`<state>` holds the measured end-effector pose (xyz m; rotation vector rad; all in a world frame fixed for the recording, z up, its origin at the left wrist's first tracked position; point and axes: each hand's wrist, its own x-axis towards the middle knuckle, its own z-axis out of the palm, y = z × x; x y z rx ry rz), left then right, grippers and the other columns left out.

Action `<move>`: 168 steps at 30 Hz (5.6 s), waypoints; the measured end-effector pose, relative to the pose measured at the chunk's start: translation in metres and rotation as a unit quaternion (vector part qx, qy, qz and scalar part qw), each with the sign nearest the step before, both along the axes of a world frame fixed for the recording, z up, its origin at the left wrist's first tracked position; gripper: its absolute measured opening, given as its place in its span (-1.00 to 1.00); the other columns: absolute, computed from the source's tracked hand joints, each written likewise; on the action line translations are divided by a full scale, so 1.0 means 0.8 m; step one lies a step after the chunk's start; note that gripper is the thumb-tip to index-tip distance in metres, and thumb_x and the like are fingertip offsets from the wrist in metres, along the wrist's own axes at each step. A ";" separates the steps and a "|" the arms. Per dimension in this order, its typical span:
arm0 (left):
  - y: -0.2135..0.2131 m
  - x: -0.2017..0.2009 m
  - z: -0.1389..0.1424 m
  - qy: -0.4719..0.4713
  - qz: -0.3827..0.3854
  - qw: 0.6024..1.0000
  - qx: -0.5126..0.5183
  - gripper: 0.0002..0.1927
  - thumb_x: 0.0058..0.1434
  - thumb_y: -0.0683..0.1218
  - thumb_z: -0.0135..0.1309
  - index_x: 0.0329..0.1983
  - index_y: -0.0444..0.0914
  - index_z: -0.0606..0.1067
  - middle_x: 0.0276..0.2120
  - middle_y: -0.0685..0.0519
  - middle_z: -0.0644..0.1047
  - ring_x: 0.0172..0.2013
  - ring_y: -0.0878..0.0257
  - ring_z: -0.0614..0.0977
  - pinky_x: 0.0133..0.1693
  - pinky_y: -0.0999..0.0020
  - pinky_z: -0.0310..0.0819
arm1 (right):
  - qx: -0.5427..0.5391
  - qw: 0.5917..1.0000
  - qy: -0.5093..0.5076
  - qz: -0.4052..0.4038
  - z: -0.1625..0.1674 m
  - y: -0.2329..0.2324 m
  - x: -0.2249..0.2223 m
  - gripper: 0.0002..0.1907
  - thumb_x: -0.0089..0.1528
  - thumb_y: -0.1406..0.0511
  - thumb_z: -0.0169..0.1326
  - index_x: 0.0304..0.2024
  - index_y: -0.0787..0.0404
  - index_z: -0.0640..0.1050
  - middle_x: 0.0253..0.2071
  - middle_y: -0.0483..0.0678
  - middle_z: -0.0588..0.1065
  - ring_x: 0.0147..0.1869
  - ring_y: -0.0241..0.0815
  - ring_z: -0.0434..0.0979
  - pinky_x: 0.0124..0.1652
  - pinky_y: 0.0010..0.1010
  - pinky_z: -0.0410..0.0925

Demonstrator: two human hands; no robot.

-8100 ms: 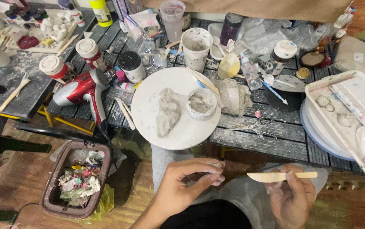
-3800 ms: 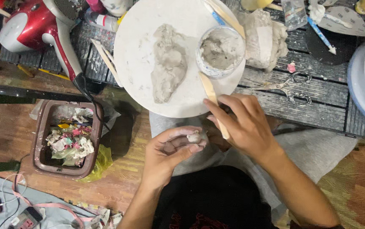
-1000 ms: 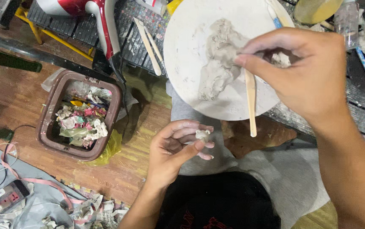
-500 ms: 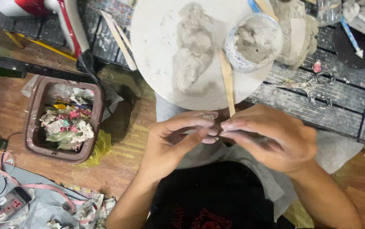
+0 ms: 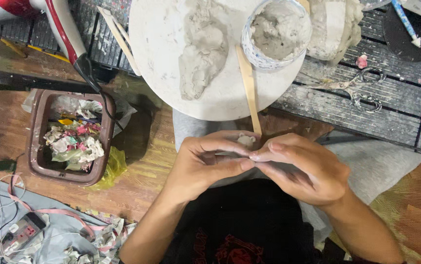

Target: The person shapes a small piece of clay using a wooden sculpting tool and their fingers. They repeatedly smooth and refine the surface of the clay piece while seated on the floor.

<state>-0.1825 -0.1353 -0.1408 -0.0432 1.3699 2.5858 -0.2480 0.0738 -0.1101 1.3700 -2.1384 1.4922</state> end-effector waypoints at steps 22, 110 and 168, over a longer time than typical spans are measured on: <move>0.019 -0.003 -0.028 -0.045 -0.072 0.993 0.082 -0.88 0.19 -0.35 0.27 -0.20 -0.41 0.65 0.04 -0.27 0.62 0.08 0.02 0.67 0.16 0.15 0.62 | -0.002 1.000 0.003 0.017 -0.022 0.024 -0.001 -0.74 0.07 0.34 0.41 -0.23 0.23 0.63 -0.17 -0.06 0.54 -0.14 -0.15 0.58 -0.18 -0.25 0.41; 0.068 0.052 0.055 0.126 0.100 0.984 -0.081 -0.33 0.32 -0.43 0.17 0.45 -0.40 0.20 0.21 -0.35 0.52 0.23 -0.10 0.63 0.26 0.06 0.64 | -0.159 0.972 -0.170 -0.017 0.015 0.062 0.043 -0.84 0.22 0.45 0.27 -0.21 0.40 0.54 -0.26 0.10 0.56 -0.25 -0.24 0.66 -0.29 -0.43 0.56; 0.084 0.031 0.133 0.129 0.109 0.983 -0.075 -0.42 0.17 -0.48 0.18 0.26 -0.40 0.35 0.13 -0.27 0.59 0.03 0.11 0.69 0.04 0.21 0.70 | -0.144 0.983 -0.063 -0.091 0.106 0.078 0.044 -0.69 0.01 0.55 0.36 -0.24 0.33 0.56 -0.25 0.10 0.59 -0.17 -0.07 0.69 -0.14 -0.27 0.58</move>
